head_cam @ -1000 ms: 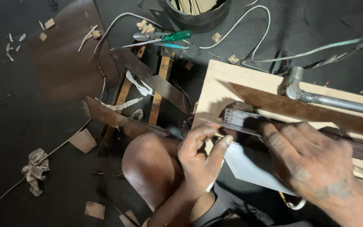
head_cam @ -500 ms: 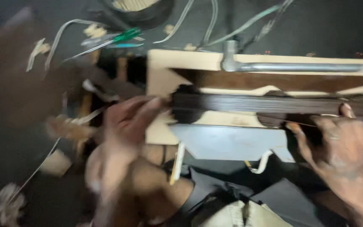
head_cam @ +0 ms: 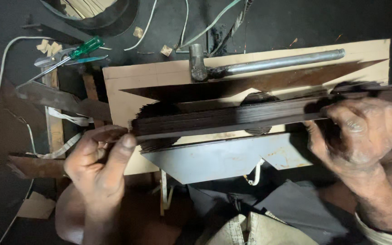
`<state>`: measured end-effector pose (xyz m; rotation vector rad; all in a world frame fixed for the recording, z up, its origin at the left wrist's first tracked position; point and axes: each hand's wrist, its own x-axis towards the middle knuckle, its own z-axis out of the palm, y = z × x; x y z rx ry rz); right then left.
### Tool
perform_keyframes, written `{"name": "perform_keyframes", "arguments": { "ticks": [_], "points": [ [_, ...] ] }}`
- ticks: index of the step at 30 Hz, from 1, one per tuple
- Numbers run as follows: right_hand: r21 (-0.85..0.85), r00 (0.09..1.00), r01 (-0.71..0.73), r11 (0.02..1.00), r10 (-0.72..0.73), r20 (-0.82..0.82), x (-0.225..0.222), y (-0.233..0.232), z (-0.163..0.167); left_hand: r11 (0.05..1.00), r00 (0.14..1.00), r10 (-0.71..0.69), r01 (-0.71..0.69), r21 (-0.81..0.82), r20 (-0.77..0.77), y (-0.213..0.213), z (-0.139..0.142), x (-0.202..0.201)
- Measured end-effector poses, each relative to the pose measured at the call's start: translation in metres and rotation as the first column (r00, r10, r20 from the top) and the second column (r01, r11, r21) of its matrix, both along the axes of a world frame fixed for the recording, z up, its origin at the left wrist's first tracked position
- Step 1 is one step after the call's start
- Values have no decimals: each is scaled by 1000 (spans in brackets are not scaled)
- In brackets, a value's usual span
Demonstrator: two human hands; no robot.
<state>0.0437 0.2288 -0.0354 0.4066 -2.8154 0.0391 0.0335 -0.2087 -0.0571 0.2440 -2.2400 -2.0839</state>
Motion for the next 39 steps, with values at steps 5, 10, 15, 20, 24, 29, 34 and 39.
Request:
{"name": "perform_keyframes", "arguments": {
  "ticks": [5,10,15,20,24,29,34,39],
  "points": [
    [52,1000,10,999,-10,-3,-1,7,-13,999,999,28,-28,-22,-39,11,1,-6],
    [-16,997,-35,999,36,67,-14,-12,-6,998,998,50,-52,-39,-47,13,2,-4],
    [-84,996,-67,994,72,51,-16,-21,-1,995,996,89,-90,-45,-22,17,1,-1],
    [48,996,-69,996,66,61,-7,-10,-8,985,986,124,-109,-131,112,16,4,-1],
    [45,997,-68,997,70,-34,-7,-11,-17,983,982,136,-117,-142,133,15,1,2],
    [25,999,-51,998,51,-9,-16,-16,-22,981,986,153,-144,-127,60,18,-5,6],
    [-30,991,-128,991,127,-30,-22,-12,-29,961,988,155,-150,-233,7,20,-6,4],
    [-66,995,-96,993,96,3,-22,-11,-31,977,984,167,-173,-127,-54,27,-9,5]
  ]
}}
